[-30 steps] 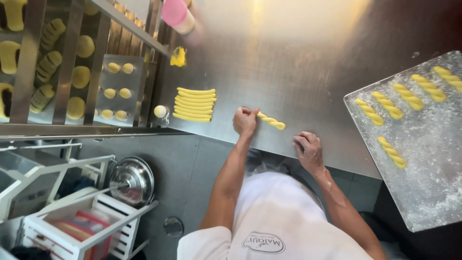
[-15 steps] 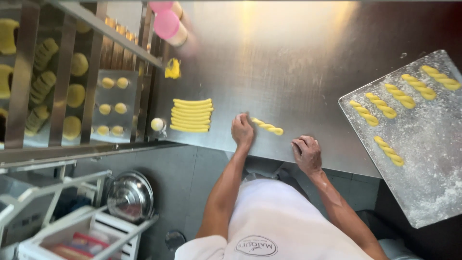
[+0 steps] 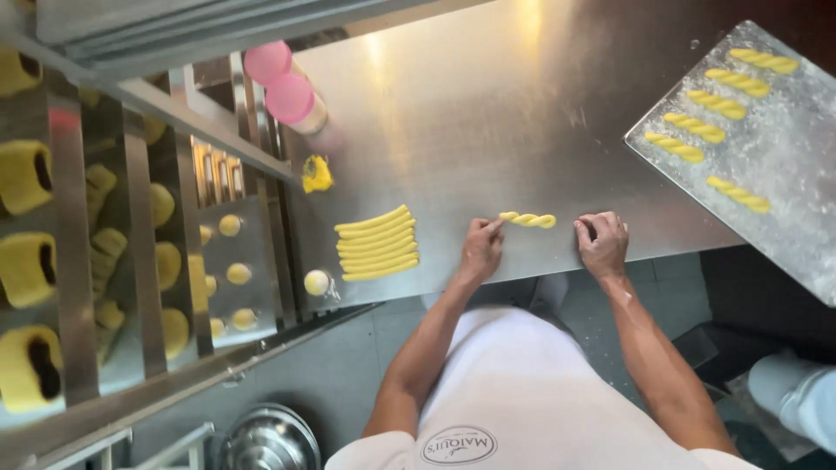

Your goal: Shaping pre-cut dough strips into twists and arranging them on a baking tray.

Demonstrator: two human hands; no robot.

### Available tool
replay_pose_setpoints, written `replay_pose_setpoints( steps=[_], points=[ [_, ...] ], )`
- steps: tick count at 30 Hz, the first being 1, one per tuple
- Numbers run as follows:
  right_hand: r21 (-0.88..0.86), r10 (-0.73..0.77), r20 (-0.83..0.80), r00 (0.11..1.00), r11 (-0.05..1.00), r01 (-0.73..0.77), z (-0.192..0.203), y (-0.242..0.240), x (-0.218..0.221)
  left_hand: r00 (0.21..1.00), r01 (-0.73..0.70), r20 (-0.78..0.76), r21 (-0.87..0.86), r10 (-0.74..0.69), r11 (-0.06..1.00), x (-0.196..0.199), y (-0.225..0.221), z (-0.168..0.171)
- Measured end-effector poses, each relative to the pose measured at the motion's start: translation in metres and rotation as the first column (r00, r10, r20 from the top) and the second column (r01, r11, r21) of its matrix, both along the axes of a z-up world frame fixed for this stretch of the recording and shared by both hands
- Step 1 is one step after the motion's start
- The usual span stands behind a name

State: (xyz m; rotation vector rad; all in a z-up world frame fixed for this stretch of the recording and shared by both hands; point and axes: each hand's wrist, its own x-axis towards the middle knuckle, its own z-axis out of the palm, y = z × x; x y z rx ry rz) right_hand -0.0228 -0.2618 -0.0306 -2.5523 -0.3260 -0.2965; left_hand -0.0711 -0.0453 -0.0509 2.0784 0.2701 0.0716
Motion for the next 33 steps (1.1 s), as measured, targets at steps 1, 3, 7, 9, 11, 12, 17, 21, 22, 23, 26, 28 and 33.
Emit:
replay_pose_setpoints(
  steps=[1, 3, 7, 9, 11, 12, 17, 21, 22, 23, 26, 28, 33],
  points=[
    [-0.004, -0.027, 0.005, 1.000, 1.000, 0.027, -0.001, 0.005, -0.006, 1.000, 0.027, 0.005, -0.004, -0.027, 1.000, 0.001, 0.007, 0.004],
    [-0.003, -0.115, 0.034, 0.993, 0.993, 0.115, -0.005, 0.015, -0.019, 1.000, 0.013, -0.011, -0.005, -0.013, 1.000, 0.003, 0.020, 0.012],
    [0.036, -0.177, 0.021, 0.984, 0.984, 0.176, 0.000, 0.031, -0.037, 0.982, 0.126, 0.096, 0.301, -0.161, 0.945, 0.002, 0.035, 0.038],
    [0.042, -0.195, 0.004, 0.981, 0.980, 0.194, 0.001, 0.036, -0.041, 0.924, 0.128, 0.244, 0.527, -0.294, 0.840, 0.003, 0.036, 0.030],
    [0.031, -0.203, -0.002, 0.979, 0.979, 0.203, 0.003, 0.038, -0.043, 0.924, 0.184, 0.177, 0.572, -0.340, 0.799, -0.004, 0.030, 0.038],
    [0.025, -0.204, -0.009, 0.979, 0.979, 0.204, 0.004, 0.039, -0.043, 0.921, 0.235, 0.107, 0.617, -0.376, 0.751, -0.006, 0.027, 0.043],
    [-0.014, -0.232, -0.065, 0.970, 0.973, 0.232, 0.008, 0.043, -0.045, 0.873, 0.452, -0.204, 0.681, -0.444, 0.576, 0.000, 0.028, 0.063],
    [-0.005, -0.227, -0.065, 0.972, 0.974, 0.227, 0.001, 0.037, -0.038, 0.928, 0.294, 0.043, 0.532, -0.371, 0.794, 0.013, 0.050, 0.020],
    [-0.004, -0.230, -0.063, 0.971, 0.973, 0.230, 0.007, 0.039, -0.033, 0.926, 0.295, 0.044, 0.533, -0.374, 0.793, 0.015, 0.050, 0.024],
    [0.025, -0.231, -0.139, 0.963, 0.971, 0.236, 0.012, 0.041, -0.035, 0.931, 0.296, 0.028, 0.524, -0.364, 0.798, 0.012, 0.050, 0.028],
    [0.068, -0.223, -0.241, 0.944, 0.967, 0.246, 0.016, 0.044, -0.031, 0.911, 0.368, -0.063, 0.567, -0.407, 0.737, 0.000, 0.042, 0.042],
    [0.076, -0.213, -0.266, 0.940, 0.968, 0.241, 0.014, 0.043, -0.024, 0.884, 0.431, -0.135, 0.606, -0.448, 0.668, 0.000, 0.038, 0.049],
    [0.089, 0.012, -0.303, 0.953, 0.996, 0.015, 0.019, 0.035, -0.006, 0.944, 0.210, 0.136, 0.459, -0.302, 0.863, 0.023, 0.044, 0.028]
  ],
)
